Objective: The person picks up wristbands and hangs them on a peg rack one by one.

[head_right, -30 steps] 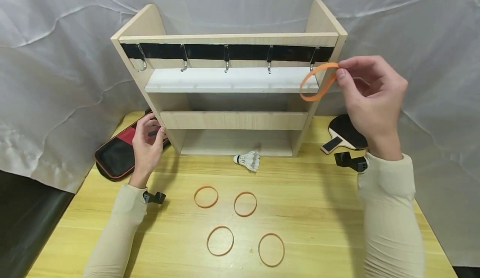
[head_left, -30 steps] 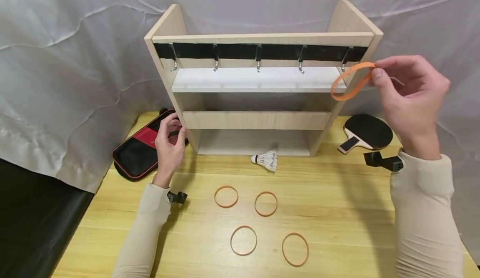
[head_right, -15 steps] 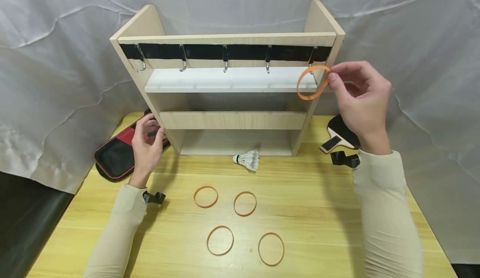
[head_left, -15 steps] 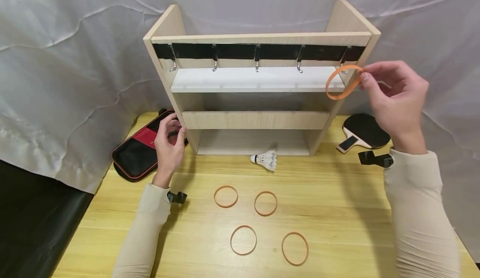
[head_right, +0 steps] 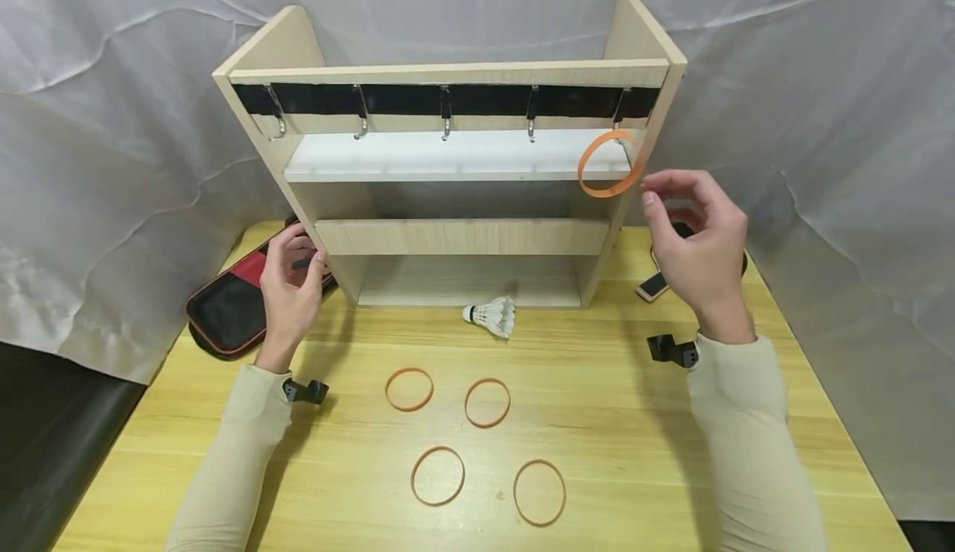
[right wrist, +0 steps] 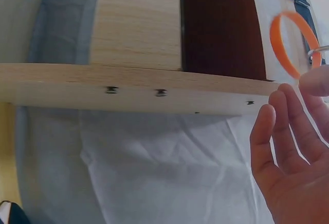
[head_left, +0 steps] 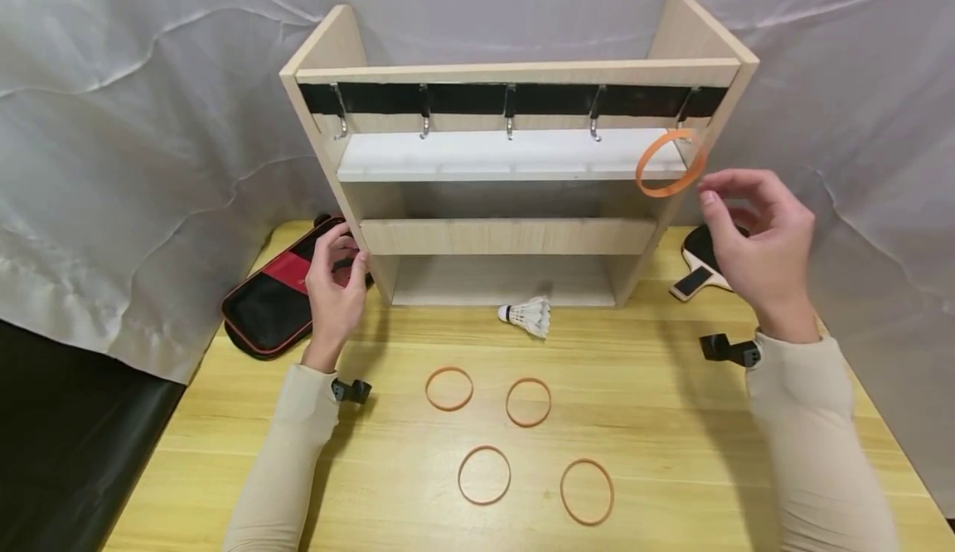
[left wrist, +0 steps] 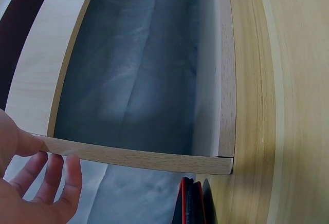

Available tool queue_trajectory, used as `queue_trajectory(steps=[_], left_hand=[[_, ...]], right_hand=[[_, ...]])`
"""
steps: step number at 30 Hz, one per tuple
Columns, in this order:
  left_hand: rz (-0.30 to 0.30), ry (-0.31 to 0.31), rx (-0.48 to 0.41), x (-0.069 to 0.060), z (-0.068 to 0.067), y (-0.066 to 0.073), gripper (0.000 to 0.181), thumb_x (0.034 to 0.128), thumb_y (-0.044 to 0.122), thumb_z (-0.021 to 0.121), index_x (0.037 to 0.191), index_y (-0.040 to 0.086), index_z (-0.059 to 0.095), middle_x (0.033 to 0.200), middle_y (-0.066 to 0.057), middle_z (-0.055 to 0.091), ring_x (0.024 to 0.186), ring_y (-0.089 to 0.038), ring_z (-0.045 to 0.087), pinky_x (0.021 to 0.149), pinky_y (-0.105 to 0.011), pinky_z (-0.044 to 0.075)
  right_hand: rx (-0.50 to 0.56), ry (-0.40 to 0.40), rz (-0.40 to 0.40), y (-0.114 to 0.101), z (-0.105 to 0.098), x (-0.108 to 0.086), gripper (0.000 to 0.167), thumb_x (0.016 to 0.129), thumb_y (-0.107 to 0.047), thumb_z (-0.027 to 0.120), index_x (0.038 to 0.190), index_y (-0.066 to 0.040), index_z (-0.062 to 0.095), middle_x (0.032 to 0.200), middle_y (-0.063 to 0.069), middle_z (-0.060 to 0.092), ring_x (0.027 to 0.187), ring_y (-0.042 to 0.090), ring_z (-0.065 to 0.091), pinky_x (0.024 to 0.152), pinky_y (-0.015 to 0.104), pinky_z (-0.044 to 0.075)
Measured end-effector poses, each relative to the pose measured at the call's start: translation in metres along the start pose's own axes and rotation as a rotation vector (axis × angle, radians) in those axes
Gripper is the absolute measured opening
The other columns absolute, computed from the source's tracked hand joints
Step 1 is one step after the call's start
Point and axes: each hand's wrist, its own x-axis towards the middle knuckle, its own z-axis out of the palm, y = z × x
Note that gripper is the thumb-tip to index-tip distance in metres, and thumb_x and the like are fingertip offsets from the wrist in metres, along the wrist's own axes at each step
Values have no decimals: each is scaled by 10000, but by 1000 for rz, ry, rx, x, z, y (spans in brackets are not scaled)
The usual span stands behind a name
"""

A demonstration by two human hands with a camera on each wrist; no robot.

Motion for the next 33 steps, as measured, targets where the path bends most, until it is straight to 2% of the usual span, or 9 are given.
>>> queue_trajectory(steps=[8, 17, 21, 27, 33], left_hand=[[-16, 2, 3, -1, -3, -1, 458, 1043, -8, 687, 1490, 64, 618, 1250, -225, 704, 1100, -149, 657, 884, -97, 556], [0, -7, -5, -1, -4, -1, 444, 1053, 8, 681, 1489, 55, 615, 1254, -223, 703, 1093, -125, 664, 873, -101, 567], [7, -2, -15, 0, -2, -3, 438, 1046, -4, 687, 1476, 50, 624, 1243, -227, 708, 1081, -131, 668, 863, -97, 566], [1, -28, -21, 1, 3, -3, 437, 1053, 21, 688, 1483, 52, 618, 1249, -224, 707, 1090, -130, 665, 869, -117, 575], [-6, -8, -9, 0, -1, -2, 445, 1050, 4, 685, 1487, 45, 611, 1252, -222, 699, 1089, -130, 663, 868, -111, 569]], right_hand=[[-21, -85, 5, 8, 2, -24, 241, 1016, -12, 685, 1211, 127, 721, 1127, -169, 761, 993, 21, 737, 869, 145, 576], [-29, -170, 9, 22, 22, -59, 221, 945, 128, 708, 1160, 92, 746, 1105, -163, 733, 1005, -30, 688, 832, 87, 547], [-22, -244, 20, 26, 30, -75, 241, 935, 131, 727, 1156, 41, 766, 1104, -60, 753, 1015, -31, 686, 827, 92, 554], [-15, -338, -3, 30, 44, -97, 257, 924, 137, 739, 1140, 3, 778, 1062, 131, 790, 979, -49, 682, 811, 96, 560], [-45, -475, 21, 32, 62, -112, 169, 966, 79, 734, 1105, -9, 774, 1023, 119, 803, 919, -5, 679, 789, 142, 585]])
